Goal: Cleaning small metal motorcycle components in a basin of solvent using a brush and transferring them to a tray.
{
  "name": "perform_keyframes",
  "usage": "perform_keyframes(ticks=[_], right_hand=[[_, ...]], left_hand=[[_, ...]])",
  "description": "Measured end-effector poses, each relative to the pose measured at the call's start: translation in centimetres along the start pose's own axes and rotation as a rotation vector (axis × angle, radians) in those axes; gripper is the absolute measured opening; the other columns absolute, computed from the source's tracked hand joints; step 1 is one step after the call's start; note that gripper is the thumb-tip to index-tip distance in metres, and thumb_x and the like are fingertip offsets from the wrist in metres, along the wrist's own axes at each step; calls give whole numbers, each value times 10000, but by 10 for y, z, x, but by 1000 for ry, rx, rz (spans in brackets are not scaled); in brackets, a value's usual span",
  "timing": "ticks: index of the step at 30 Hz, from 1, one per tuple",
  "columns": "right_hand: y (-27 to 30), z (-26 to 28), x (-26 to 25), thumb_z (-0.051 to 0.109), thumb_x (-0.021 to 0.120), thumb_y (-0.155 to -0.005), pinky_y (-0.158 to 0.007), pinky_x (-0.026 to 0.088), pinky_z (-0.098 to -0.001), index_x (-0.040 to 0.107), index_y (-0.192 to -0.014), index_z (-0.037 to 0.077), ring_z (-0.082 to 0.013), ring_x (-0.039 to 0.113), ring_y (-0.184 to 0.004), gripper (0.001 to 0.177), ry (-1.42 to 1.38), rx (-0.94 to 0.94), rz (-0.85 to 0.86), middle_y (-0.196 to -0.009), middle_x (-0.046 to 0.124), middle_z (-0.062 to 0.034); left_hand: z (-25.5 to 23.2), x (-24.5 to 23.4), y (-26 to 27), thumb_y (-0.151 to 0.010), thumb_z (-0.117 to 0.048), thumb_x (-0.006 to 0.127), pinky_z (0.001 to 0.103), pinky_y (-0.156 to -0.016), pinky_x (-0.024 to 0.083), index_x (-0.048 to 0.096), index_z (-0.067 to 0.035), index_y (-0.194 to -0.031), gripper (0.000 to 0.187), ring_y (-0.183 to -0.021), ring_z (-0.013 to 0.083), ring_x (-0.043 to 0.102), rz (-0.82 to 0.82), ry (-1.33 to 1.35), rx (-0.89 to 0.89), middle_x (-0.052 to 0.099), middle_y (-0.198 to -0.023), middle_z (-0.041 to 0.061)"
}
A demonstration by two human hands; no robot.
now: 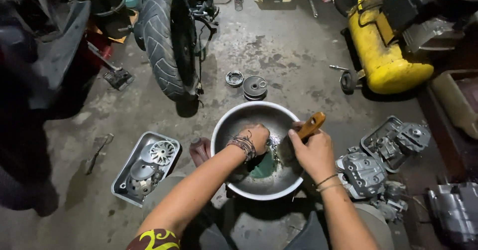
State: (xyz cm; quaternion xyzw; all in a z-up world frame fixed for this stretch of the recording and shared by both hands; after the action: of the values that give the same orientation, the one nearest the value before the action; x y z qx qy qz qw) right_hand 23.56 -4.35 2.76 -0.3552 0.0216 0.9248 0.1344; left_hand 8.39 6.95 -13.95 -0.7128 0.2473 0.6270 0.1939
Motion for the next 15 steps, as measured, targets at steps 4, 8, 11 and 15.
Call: perform_keyframes(ticks=[4, 8, 11, 15], right_hand=[[4, 4, -7, 253, 729, -923, -626, 540, -525, 774, -1003, -41, -446, 724, -784, 308, -35, 48, -9, -844, 724, -283], [5, -6, -10, 212, 738, -909, -734, 574, -528, 780, -1087, 27, -453, 715, -943, 259, -80, 10, -54, -960, 744, -268], [6, -16, -15, 224, 738, -916, -785, 576, -513, 778, -1112, 83, -424, 715, -982, 245, -93, 0, -80, -990, 758, -224], [10, -10, -16, 244, 706, -957, -848, 569, -514, 759, -1176, 100, -406, 711, -1014, 267, -140, 0, -60, -1038, 759, -199]], left_hand=[[-2, 3, -3, -758, -319, 789, 409, -491, 606, 682, -80, -751, 262, -669, 291, 737, 92, 22, 26, 664, -747, 140], [-2, -36, 6, -855, -331, 682, 444, -633, 607, 749, -111, -900, 234, -792, 331, 737, 159, 231, -154, 688, -803, 136], [5, -70, 27, -894, -288, 599, 505, -793, 599, 744, -130, -996, 238, -962, 391, 732, 69, 556, -280, 730, -939, 153], [11, -95, 65, -963, -107, 607, 266, -594, 503, 653, 53, -1084, 206, -652, 157, 606, -122, 1525, -316, 640, -718, 84]])
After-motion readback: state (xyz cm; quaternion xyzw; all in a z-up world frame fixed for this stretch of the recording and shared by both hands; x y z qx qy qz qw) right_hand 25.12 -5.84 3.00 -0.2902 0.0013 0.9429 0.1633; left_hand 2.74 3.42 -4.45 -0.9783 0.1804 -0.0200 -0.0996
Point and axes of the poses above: each hand's wrist, its own y-axis away from the middle knuckle, its own x-axis out of the palm, z = x × y, the point moved 1 cm from there along -y, towards the middle knuckle
